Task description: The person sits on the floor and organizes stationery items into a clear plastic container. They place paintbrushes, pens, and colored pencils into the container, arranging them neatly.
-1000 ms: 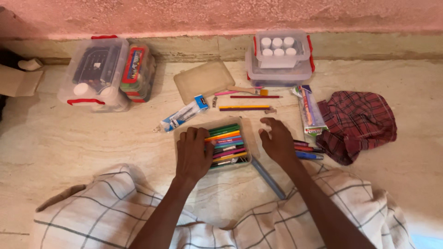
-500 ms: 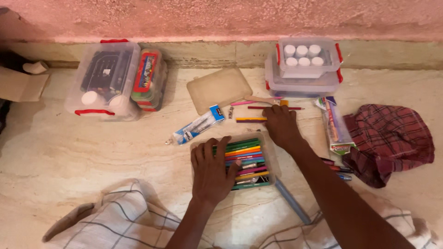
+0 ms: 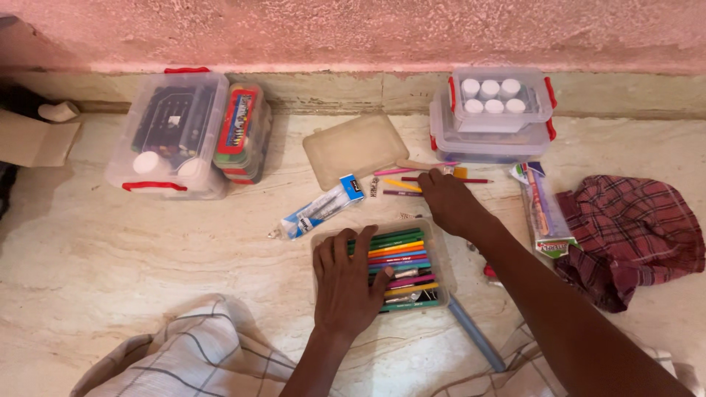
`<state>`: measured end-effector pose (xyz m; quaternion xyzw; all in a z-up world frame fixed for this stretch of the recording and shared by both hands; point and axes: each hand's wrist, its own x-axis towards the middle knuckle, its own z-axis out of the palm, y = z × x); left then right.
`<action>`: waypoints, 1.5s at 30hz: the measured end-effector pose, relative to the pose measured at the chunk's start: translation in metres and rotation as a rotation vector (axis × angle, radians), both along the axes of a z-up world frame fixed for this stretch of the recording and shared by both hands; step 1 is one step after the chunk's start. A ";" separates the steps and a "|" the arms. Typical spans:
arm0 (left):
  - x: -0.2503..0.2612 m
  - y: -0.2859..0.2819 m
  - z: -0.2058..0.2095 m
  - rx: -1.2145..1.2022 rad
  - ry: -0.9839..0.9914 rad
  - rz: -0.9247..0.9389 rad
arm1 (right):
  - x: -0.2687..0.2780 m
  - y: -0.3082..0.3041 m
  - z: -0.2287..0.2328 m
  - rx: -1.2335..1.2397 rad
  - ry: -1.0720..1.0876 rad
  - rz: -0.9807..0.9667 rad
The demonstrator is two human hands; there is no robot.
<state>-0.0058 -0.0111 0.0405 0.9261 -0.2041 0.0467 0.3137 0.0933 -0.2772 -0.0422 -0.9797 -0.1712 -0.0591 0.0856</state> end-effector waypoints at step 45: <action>0.002 0.003 -0.026 -0.305 0.011 0.007 | -0.041 0.038 0.106 0.163 -0.048 0.030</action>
